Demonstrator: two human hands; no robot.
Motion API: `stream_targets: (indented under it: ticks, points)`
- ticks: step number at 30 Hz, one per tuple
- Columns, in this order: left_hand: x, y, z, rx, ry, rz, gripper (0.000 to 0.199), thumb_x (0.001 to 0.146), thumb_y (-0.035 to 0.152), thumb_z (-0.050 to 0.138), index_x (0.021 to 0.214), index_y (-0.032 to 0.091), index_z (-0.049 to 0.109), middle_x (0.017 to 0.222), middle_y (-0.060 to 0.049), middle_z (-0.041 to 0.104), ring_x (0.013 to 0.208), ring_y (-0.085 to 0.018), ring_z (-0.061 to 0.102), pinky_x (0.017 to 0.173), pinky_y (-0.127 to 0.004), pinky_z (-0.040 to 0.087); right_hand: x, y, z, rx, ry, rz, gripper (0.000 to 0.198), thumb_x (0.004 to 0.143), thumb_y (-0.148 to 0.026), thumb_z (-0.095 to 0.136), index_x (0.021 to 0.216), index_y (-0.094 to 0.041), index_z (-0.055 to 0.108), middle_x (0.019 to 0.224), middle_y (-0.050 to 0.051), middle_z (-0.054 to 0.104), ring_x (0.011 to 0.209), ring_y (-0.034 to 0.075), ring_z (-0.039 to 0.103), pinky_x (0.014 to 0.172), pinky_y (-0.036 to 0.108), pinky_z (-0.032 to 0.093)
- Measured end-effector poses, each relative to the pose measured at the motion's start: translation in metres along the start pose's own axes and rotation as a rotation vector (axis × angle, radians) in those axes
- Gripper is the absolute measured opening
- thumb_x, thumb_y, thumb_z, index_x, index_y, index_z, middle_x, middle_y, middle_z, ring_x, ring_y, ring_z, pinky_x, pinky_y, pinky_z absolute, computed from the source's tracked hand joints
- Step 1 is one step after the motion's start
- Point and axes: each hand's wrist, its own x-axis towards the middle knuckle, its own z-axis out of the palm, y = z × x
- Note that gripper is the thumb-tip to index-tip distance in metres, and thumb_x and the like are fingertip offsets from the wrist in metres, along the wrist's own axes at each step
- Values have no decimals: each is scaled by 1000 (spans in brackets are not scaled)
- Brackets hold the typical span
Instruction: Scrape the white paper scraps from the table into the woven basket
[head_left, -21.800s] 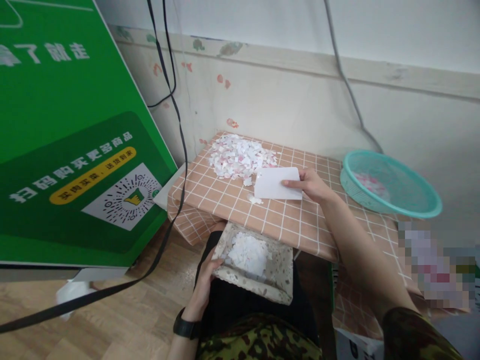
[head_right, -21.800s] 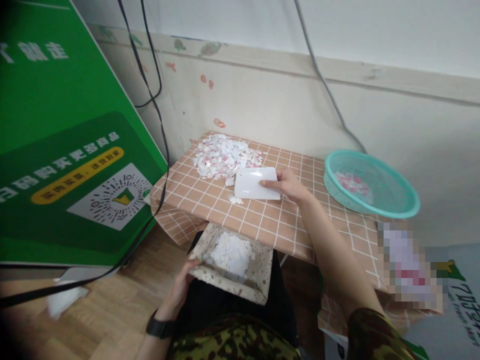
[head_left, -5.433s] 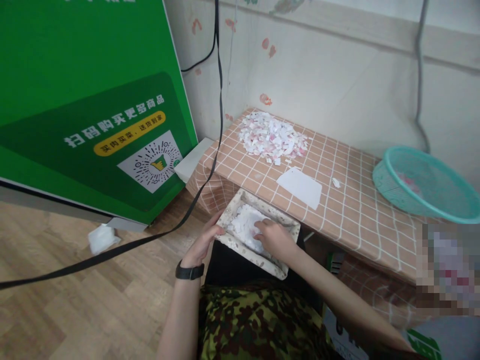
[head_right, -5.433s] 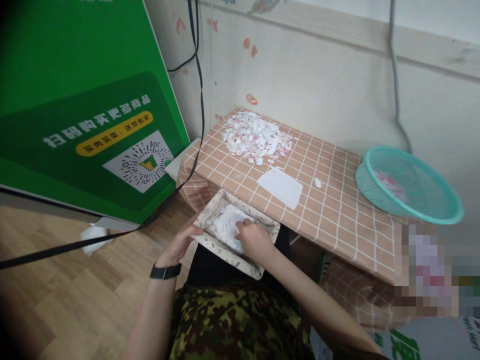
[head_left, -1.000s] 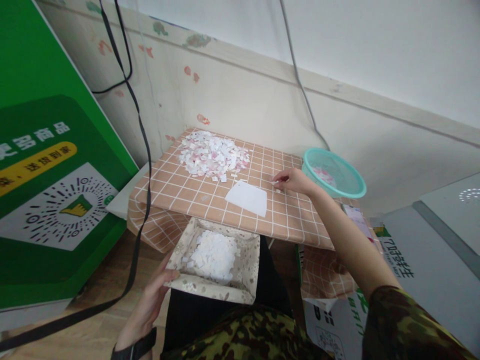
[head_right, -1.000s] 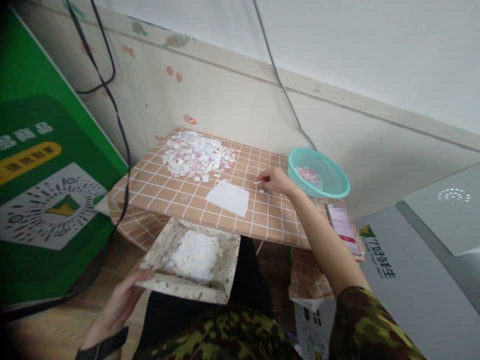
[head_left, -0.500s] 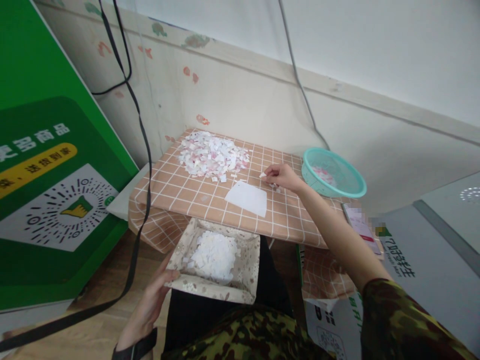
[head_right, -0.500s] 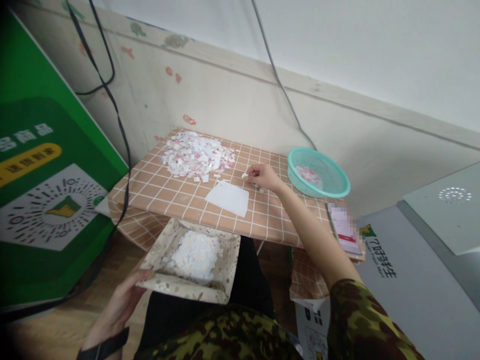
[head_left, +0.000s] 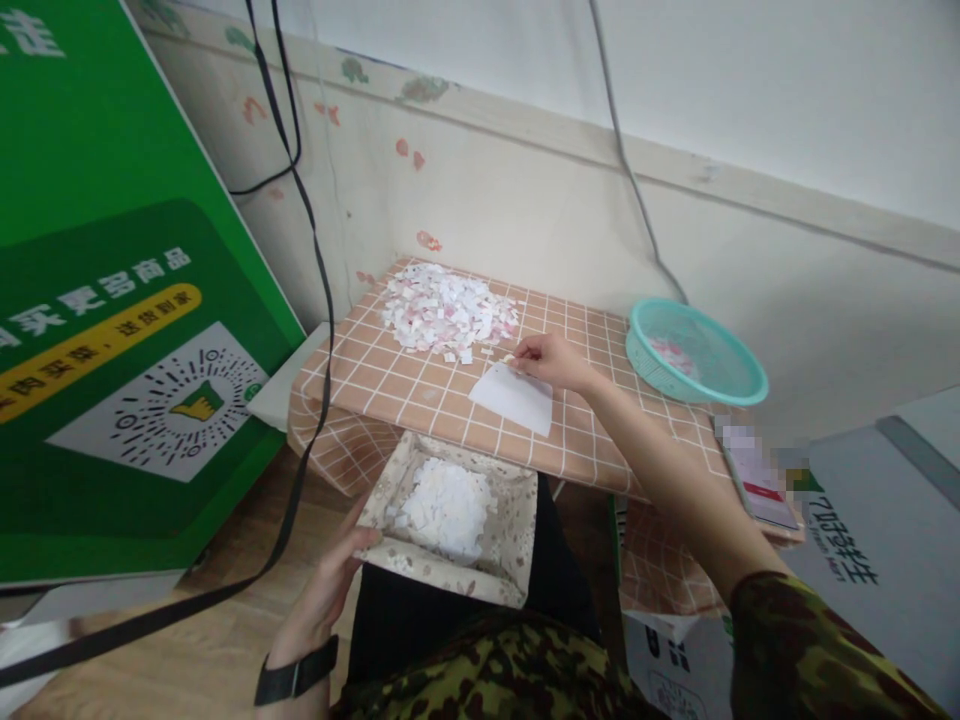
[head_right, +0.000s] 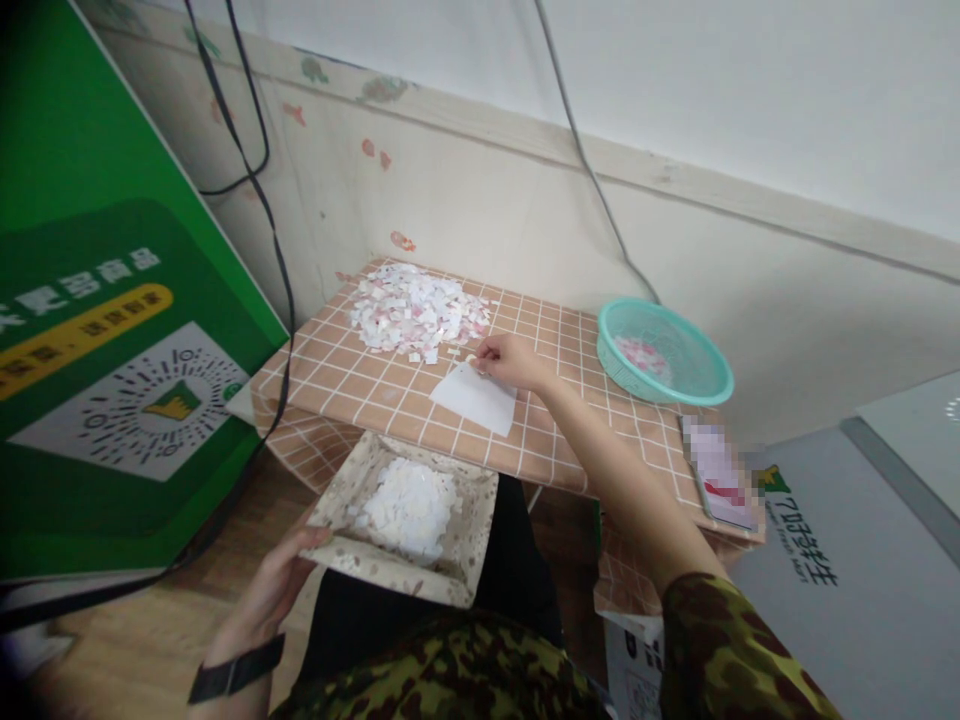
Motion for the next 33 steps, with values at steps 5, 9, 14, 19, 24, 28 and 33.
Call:
stream_targets:
  ticks: [5, 9, 14, 19, 24, 28, 33]
  points:
    - [0, -2, -2, 23, 6, -6, 69, 68, 30, 74, 135, 18, 63, 120, -10, 76, 117, -40, 64, 98, -47, 46, 16, -31, 39, -186, -27, -149, 11, 83, -27, 65, 78, -17, 67, 74, 1, 68, 66, 12, 56, 63, 26, 40]
    - [-3, 0, 1, 14, -15, 27, 68, 70, 29, 72, 136, 20, 62, 126, -9, 74, 124, -40, 60, 102, -47, 44, 25, -44, 52, -262, -28, -199, 16, 87, -19, 57, 83, -18, 72, 82, 4, 72, 72, 14, 59, 70, 28, 40]
    - [-5, 3, 6, 13, -48, 42, 67, 71, 29, 70, 137, 22, 62, 129, -7, 73, 127, -38, 58, 103, -45, 43, 26, -49, 52, -387, 82, -210, 24, 88, -14, 51, 81, -18, 73, 81, 6, 72, 77, 17, 61, 74, 31, 40]
    - [-2, 1, 5, 4, -70, 57, 68, 69, 28, 69, 136, 21, 63, 129, -8, 73, 124, -38, 59, 103, -46, 43, 24, -60, 68, -360, -36, -345, 20, 90, -18, 55, 97, -20, 74, 98, 7, 72, 93, 20, 62, 85, 32, 42]
    - [-3, 1, 5, 15, -78, 66, 69, 71, 25, 67, 139, 21, 60, 127, -8, 73, 128, -38, 56, 107, -48, 40, 26, -71, 87, -329, -221, -477, 20, 93, -18, 55, 102, -18, 72, 109, 8, 68, 100, 19, 60, 87, 30, 44]
    - [-4, 3, 6, 24, -79, 67, 69, 70, 25, 67, 139, 22, 60, 127, -8, 73, 128, -40, 57, 106, -49, 41, 31, -73, 90, -337, -264, -409, 13, 89, -15, 58, 93, -17, 70, 98, 7, 69, 90, 17, 60, 80, 27, 43]
    - [-4, 3, 6, 12, -77, 77, 64, 72, 25, 66, 136, 22, 63, 129, -6, 72, 131, -37, 54, 110, -46, 37, 36, -70, 90, -294, -274, -334, 7, 84, -16, 63, 89, -17, 69, 89, 4, 71, 81, 15, 61, 74, 25, 42]
